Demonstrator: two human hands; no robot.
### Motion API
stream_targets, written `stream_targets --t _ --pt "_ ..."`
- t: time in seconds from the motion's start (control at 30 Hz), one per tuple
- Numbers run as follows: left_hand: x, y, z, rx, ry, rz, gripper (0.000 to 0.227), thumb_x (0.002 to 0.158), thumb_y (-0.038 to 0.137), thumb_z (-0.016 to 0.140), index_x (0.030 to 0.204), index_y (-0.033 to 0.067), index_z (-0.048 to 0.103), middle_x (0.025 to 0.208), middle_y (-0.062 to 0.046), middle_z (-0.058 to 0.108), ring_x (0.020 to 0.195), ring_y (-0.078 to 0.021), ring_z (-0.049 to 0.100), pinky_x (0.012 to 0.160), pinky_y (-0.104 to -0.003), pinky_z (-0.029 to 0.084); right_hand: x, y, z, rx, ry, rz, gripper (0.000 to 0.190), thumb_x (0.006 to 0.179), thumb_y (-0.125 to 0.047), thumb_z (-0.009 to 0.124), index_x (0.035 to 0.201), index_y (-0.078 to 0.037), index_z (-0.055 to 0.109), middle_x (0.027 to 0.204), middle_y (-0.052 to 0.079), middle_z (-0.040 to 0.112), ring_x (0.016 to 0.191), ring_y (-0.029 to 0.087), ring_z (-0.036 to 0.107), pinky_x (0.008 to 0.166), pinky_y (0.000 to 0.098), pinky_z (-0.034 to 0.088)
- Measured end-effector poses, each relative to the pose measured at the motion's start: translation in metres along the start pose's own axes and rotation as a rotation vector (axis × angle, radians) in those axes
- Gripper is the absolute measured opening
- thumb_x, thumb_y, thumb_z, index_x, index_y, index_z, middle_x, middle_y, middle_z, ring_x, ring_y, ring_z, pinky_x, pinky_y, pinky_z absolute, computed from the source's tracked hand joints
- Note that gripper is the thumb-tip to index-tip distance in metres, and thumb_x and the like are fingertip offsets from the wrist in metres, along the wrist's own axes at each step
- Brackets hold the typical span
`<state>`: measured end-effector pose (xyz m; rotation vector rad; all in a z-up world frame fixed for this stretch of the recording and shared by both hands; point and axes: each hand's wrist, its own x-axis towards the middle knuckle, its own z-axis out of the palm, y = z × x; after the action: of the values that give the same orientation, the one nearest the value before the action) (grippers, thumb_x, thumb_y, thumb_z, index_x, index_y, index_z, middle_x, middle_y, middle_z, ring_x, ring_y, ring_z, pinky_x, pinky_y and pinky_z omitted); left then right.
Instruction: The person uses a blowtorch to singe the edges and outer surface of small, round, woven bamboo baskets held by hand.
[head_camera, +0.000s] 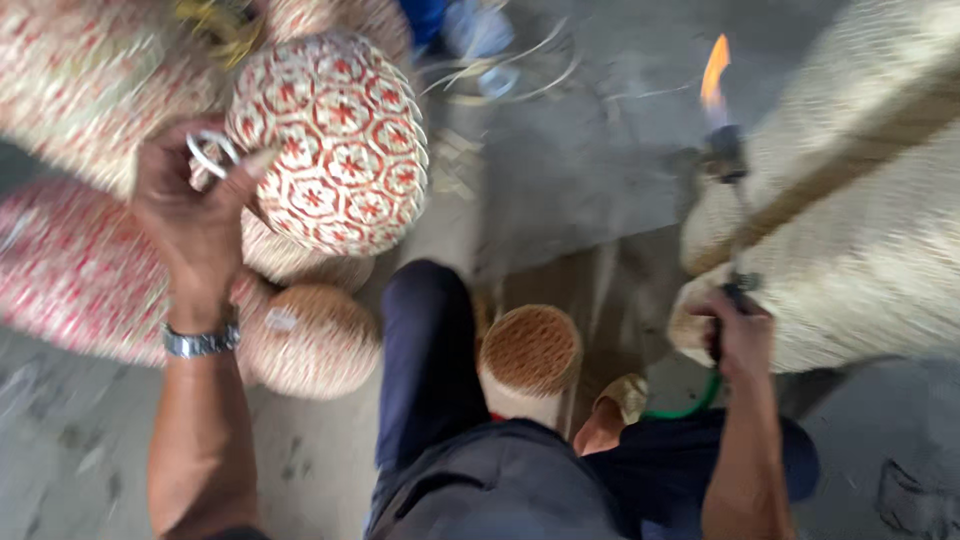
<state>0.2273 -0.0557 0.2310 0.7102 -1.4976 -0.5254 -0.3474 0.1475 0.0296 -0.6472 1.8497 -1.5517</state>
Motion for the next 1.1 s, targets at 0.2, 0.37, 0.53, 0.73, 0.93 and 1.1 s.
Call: stream_targets --t 0.2,0.37,0.53,0.73,0.93,1.1 --pt "-0.040 0.039 -0.095 0.197 0.028 -0.111 0.050 0.093 0.004 0.095 0.128 0.0021 0.060 0.127 -0.003 0.062 0.114 -0.0131 0.062 0.099 -0.027 0.059 0.023 0.031 -0.019 0.096 -0.059 0.009 0.023 0.107 -0.024 0.076 0.111 -0.004 0.064 0.089 0.011 0.071 0.060 0.011 0.059 0.049 0.0280 0.045" --pt "-0.102 0.029 -0.138 0.363 0.022 -0.145 0.051 0.097 0.004 0.095 0.134 0.0014 0.060 0.128 -0.005 0.067 0.118 -0.0159 0.067 0.104 -0.033 0.059 0.043 0.057 -0.029 0.066 -0.161 -0.144 0.026 0.117 -0.018 0.071 0.111 0.001 0.054 0.094 0.019 0.068 0.066 0.017 0.058 0.057 0.0335 0.045" --pt "-0.171 -0.035 -0.135 0.584 0.049 -0.266 0.058 0.084 0.022 0.096 0.129 0.0043 0.063 0.129 -0.010 0.070 0.120 -0.0241 0.067 0.105 -0.036 0.057 0.048 0.065 -0.028 0.029 -0.191 -0.137 0.022 0.115 -0.015 0.069 0.112 0.002 0.055 0.096 0.020 0.068 0.063 0.016 0.058 0.059 0.0336 0.047" --pt "-0.215 -0.154 -0.092 0.923 -0.020 -0.464 0.076 0.075 0.048 0.092 0.129 0.0083 0.056 0.128 -0.015 0.062 0.124 -0.0307 0.053 0.111 -0.048 0.042 0.031 0.056 -0.019 -0.046 -0.181 -0.186 0.025 0.116 -0.015 0.073 0.110 0.004 0.058 0.094 0.023 0.068 0.063 0.018 0.059 0.059 0.0343 0.046" --pt "-0.244 -0.253 -0.090 0.980 -0.020 -0.403 0.068 0.084 0.051 0.082 0.130 0.0084 0.056 0.126 -0.016 0.063 0.122 -0.0361 0.054 0.109 -0.051 0.039 0.024 0.051 -0.018 0.009 -0.172 -0.096 0.027 0.114 -0.019 0.076 0.110 0.002 0.060 0.091 0.021 0.068 0.067 0.017 0.059 0.056 0.0319 0.046" --pt "-0.269 -0.300 -0.095 0.990 -0.043 -0.455 0.072 0.083 0.055 0.082 0.130 0.0071 0.054 0.125 -0.018 0.060 0.123 -0.0392 0.052 0.109 -0.054 0.037 0.023 0.048 -0.017 0.056 -0.145 0.006 0.028 0.112 -0.020 0.078 0.105 0.000 0.060 0.089 0.017 0.068 0.065 0.016 0.056 0.054 0.0301 0.044"
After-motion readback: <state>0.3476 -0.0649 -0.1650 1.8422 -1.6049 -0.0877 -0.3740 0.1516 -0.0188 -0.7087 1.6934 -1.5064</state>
